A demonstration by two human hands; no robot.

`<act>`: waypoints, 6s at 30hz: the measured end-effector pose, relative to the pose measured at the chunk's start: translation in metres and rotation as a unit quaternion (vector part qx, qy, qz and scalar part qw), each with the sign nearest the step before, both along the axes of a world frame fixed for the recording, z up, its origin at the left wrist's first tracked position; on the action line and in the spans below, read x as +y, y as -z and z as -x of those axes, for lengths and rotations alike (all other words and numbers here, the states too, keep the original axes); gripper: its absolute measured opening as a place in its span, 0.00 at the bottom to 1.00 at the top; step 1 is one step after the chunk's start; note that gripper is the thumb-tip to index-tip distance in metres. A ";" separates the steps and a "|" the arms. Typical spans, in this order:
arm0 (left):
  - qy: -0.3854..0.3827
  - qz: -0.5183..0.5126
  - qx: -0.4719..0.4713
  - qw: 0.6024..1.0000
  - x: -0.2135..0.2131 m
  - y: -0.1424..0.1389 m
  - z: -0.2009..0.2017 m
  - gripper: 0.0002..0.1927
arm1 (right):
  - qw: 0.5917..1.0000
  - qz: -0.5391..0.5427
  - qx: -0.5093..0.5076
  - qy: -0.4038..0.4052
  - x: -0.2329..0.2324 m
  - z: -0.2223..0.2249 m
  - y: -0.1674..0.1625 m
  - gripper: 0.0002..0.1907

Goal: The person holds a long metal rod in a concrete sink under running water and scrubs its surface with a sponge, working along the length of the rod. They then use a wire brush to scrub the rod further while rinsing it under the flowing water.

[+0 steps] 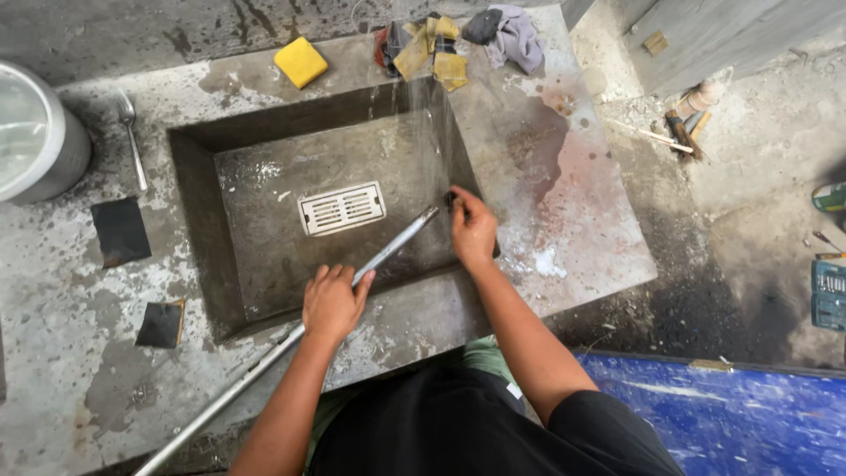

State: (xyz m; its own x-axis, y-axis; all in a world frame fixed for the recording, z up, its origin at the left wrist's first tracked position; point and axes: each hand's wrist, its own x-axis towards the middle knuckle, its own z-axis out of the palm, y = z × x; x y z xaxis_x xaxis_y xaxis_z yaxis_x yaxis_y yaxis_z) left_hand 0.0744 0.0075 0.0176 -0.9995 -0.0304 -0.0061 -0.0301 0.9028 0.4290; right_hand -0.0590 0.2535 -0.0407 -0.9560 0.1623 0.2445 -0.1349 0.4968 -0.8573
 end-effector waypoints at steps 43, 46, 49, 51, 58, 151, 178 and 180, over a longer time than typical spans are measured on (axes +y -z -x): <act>-0.066 0.111 0.123 0.984 0.026 0.030 0.008 0.26 | 0.900 -0.335 0.122 -0.252 -0.018 -0.018 -0.026 0.20; -0.068 0.098 0.128 0.985 0.027 0.028 0.007 0.25 | 0.924 -0.315 0.096 -0.195 -0.020 -0.019 -0.024 0.20; -0.063 0.097 0.141 0.983 0.026 0.029 0.009 0.25 | 0.921 -0.280 0.112 -0.245 -0.020 -0.018 -0.018 0.21; -0.069 0.096 0.125 0.985 0.026 0.031 0.009 0.25 | 0.924 -0.279 0.114 -0.237 -0.019 -0.017 -0.015 0.21; -0.065 0.111 0.114 0.985 0.027 0.040 0.008 0.26 | 0.922 -0.302 0.128 -0.207 -0.012 -0.020 -0.014 0.22; -0.046 0.080 0.149 0.984 0.026 0.033 0.006 0.25 | 0.959 -0.268 0.039 -0.085 -0.024 -0.025 -0.018 0.17; -0.042 0.089 0.126 0.987 0.026 0.029 0.007 0.25 | 0.966 -0.250 0.003 -0.060 -0.034 -0.019 -0.018 0.18; -0.049 0.085 0.120 0.988 0.026 0.029 0.008 0.25 | 0.967 -0.246 0.009 -0.059 -0.040 -0.012 -0.021 0.16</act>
State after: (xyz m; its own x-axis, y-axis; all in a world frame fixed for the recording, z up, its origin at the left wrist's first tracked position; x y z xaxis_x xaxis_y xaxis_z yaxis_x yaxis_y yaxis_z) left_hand 0.0666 0.0337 -0.0111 -0.9638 -0.1067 0.2443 -0.0359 0.9601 0.2774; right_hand -0.0468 0.2131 -0.0202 -0.9557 -0.0881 0.2810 -0.2281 0.8249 -0.5172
